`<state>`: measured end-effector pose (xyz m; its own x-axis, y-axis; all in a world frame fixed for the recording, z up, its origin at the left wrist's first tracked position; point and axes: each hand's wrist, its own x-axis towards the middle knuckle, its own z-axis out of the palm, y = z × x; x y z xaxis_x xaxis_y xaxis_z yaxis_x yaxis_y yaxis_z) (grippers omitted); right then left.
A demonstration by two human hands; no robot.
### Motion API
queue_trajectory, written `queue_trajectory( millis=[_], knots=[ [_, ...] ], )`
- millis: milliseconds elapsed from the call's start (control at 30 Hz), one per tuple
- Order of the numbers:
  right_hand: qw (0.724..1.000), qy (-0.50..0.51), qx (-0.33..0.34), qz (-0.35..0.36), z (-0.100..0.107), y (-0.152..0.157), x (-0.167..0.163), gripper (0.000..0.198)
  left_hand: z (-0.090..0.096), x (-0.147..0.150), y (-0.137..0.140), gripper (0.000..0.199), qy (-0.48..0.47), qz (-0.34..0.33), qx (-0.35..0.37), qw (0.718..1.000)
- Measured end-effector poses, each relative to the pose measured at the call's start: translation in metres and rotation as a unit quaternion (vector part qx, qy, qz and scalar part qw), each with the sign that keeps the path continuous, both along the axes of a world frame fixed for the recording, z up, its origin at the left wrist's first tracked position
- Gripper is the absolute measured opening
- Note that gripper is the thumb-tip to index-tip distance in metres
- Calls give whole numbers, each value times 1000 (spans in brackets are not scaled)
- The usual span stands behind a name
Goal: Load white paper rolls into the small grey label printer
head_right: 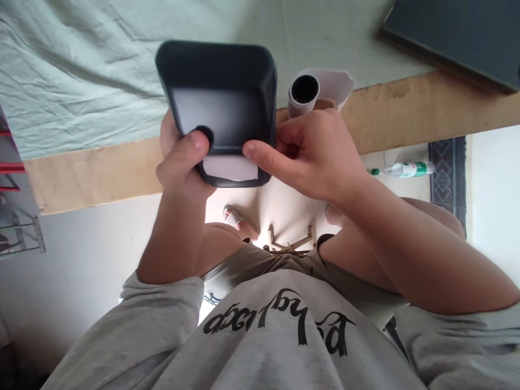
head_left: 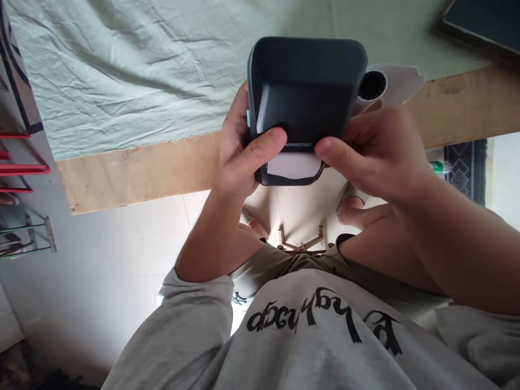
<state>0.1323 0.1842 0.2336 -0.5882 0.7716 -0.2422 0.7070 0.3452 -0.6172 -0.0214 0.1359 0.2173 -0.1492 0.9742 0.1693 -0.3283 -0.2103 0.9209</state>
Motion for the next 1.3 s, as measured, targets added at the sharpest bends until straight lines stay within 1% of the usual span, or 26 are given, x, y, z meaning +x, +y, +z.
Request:
queue_trajectory(
  millis=[67,167,233,367,500,633,733,833,933,1033,1100,1200,1300],
  knots=[
    [1000,-4,-1,10,-1,1,-1,82,-2,-2,-1,35,-4,-9,-5,1000],
    [1000,-16,-11,15,-1,3,-2,85,-3,-3,0,37,-1,-14,-8,1000],
    [999,-26,-25,12,0,4,-3,86,-3,-3,0,37,-6,-6,-10,1000],
    [998,-30,-50,13,1,7,-6,83,-2,-2,1,32,-29,10,-22,999],
    [997,-19,-67,19,-1,9,-9,81,-1,-1,2,32,-42,3,-20,999],
    [998,4,-58,23,-1,6,-7,75,0,-1,2,29,-43,19,-29,998],
    [999,1,-45,23,1,2,-4,75,-1,-6,3,34,-45,-7,-43,998],
    [999,-27,-31,19,2,0,-3,72,-3,-11,3,26,-44,6,-66,997],
    [999,-47,-22,16,2,2,-5,68,-4,-12,4,20,-60,6,-51,997],
    [999,-41,-24,15,0,3,-7,66,-1,-10,5,21,-70,8,-15,997],
    [999,-33,-27,14,0,3,-6,64,2,-8,4,20,-77,12,-21,997],
    [999,-28,-34,16,2,2,-5,67,6,-7,3,15,-102,2,-47,994],
    [999,-23,-31,11,6,0,-5,74,6,-8,2,14,-116,3,-63,991]
  ],
)
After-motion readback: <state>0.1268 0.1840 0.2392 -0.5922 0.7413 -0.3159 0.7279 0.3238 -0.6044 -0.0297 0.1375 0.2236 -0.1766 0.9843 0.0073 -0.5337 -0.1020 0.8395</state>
